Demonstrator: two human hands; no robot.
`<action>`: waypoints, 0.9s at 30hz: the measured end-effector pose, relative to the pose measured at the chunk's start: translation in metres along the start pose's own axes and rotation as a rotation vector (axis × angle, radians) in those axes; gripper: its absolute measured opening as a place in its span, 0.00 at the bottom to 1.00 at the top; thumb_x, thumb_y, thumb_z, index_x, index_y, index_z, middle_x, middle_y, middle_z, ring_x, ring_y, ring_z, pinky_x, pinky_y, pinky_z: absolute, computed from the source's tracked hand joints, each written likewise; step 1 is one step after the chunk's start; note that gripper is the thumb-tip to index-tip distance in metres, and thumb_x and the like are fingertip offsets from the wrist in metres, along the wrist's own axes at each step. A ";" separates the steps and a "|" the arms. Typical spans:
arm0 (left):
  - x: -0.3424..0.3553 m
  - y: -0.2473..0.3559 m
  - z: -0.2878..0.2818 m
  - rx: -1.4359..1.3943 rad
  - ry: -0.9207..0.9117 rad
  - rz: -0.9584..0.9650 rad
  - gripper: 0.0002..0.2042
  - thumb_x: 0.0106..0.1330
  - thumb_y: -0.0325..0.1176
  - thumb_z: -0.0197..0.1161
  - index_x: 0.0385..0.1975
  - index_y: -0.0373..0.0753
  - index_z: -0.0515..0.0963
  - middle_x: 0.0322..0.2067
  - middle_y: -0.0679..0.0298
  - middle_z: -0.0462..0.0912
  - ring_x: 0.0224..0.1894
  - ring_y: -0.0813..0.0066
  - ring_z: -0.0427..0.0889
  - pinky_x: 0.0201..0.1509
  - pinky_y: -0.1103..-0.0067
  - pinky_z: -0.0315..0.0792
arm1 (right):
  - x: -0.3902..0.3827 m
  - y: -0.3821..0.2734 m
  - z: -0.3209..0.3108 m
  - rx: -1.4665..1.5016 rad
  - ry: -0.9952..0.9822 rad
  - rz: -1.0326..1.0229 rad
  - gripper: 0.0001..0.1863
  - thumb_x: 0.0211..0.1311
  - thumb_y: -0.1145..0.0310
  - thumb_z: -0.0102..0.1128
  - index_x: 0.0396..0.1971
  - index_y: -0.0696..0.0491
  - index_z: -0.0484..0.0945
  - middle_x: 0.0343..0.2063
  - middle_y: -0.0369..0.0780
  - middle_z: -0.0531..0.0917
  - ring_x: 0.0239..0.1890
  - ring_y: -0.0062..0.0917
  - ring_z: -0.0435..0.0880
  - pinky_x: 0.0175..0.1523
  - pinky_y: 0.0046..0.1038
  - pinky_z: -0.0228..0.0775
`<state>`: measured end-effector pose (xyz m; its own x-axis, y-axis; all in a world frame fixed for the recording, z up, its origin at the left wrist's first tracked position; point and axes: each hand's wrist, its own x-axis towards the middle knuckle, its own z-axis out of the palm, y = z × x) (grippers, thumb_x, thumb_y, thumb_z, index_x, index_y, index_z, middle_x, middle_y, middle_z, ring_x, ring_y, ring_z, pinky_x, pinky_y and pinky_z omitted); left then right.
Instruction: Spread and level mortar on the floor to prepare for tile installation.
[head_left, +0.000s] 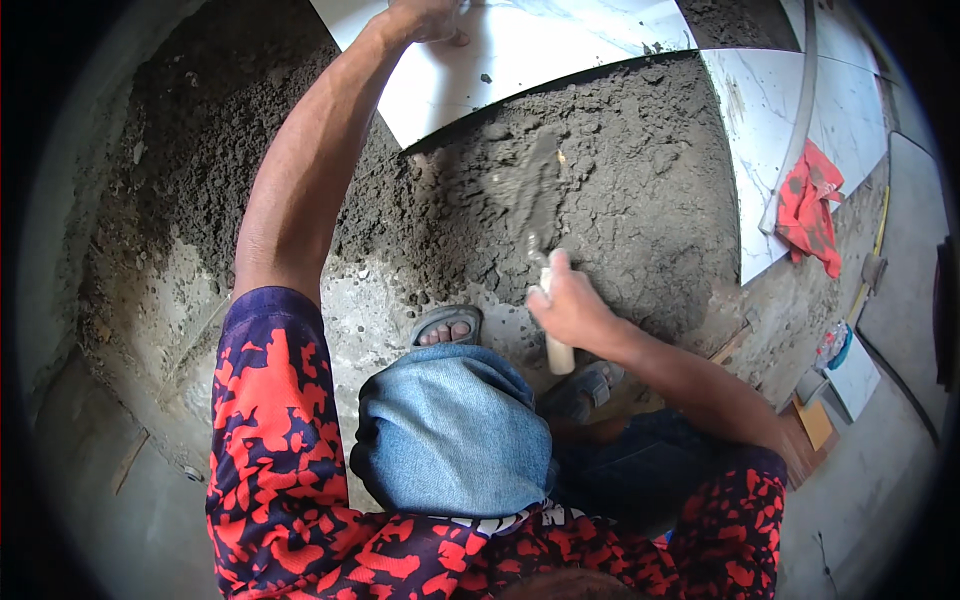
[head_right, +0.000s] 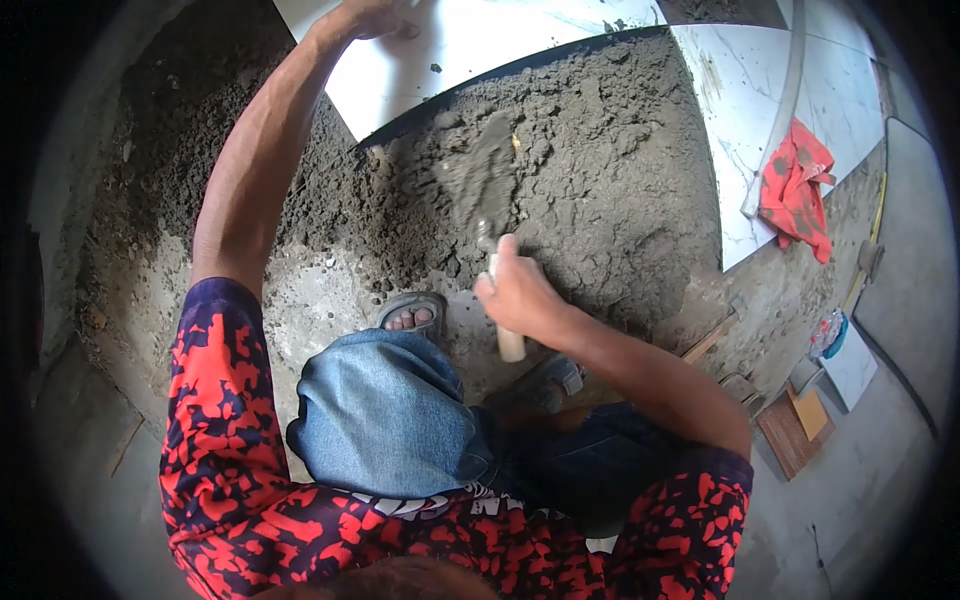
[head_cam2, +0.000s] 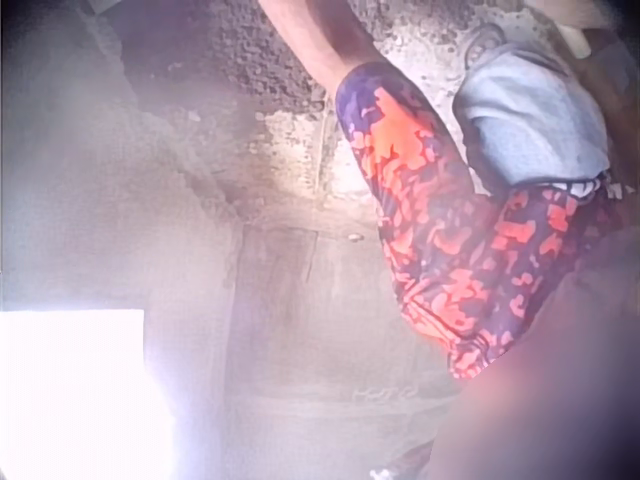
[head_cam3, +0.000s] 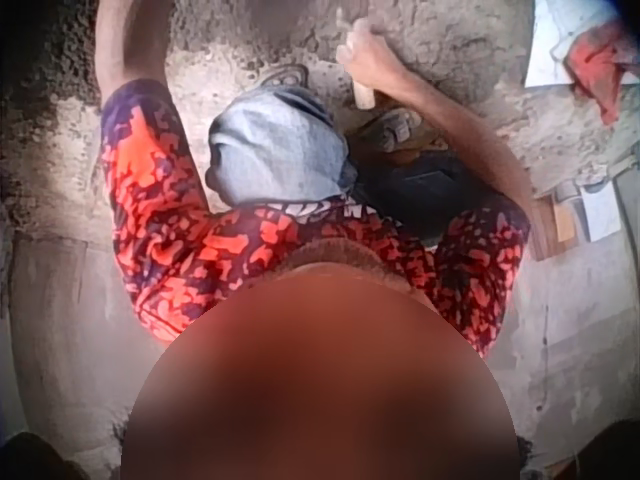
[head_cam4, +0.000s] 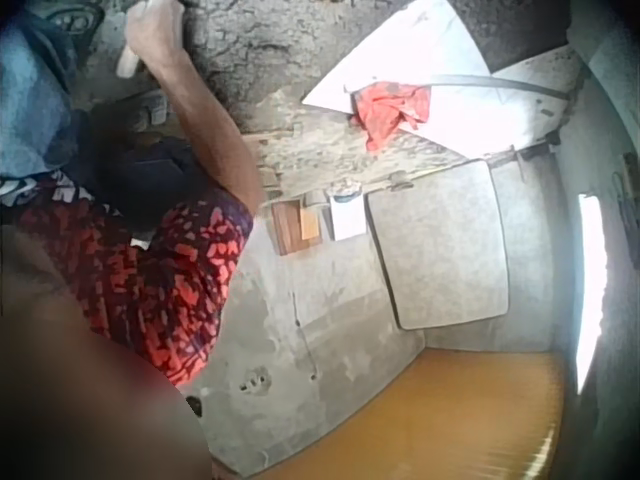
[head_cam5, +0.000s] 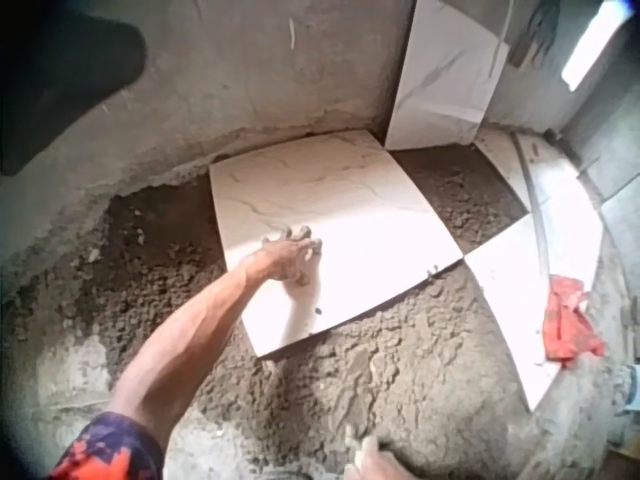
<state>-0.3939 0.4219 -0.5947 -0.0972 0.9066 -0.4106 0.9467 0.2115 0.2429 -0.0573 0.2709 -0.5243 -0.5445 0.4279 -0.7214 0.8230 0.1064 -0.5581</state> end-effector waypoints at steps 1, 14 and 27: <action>0.000 0.000 -0.001 0.008 -0.014 0.001 0.41 0.44 0.40 0.71 0.62 0.56 0.57 0.68 0.61 0.46 0.68 0.47 0.45 0.63 0.40 0.45 | 0.003 -0.004 0.005 -0.048 -0.019 -0.030 0.18 0.56 0.70 0.49 0.36 0.69 0.56 0.22 0.62 0.75 0.28 0.57 0.77 0.34 0.47 0.69; 0.002 -0.020 0.012 -0.017 0.057 0.042 0.37 0.42 0.43 0.69 0.58 0.55 0.62 0.63 0.60 0.55 0.64 0.45 0.54 0.58 0.42 0.55 | 0.028 0.001 -0.028 -1.191 0.036 -0.253 0.14 0.58 0.77 0.47 0.45 0.58 0.62 0.22 0.45 0.78 0.22 0.31 0.81 0.22 0.28 0.73; 0.030 -0.027 0.022 0.002 0.084 0.074 0.42 0.49 0.44 0.67 0.65 0.59 0.53 0.69 0.66 0.42 0.68 0.44 0.39 0.62 0.43 0.49 | -0.080 0.098 -0.149 -0.448 0.243 -0.088 0.17 0.62 0.56 0.45 0.40 0.55 0.67 0.33 0.52 0.78 0.39 0.50 0.76 0.44 0.47 0.65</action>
<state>-0.4154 0.4354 -0.6329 -0.0519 0.9472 -0.3166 0.9530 0.1417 0.2679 0.0912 0.3806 -0.4607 -0.6054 0.5906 -0.5335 0.7932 0.5026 -0.3438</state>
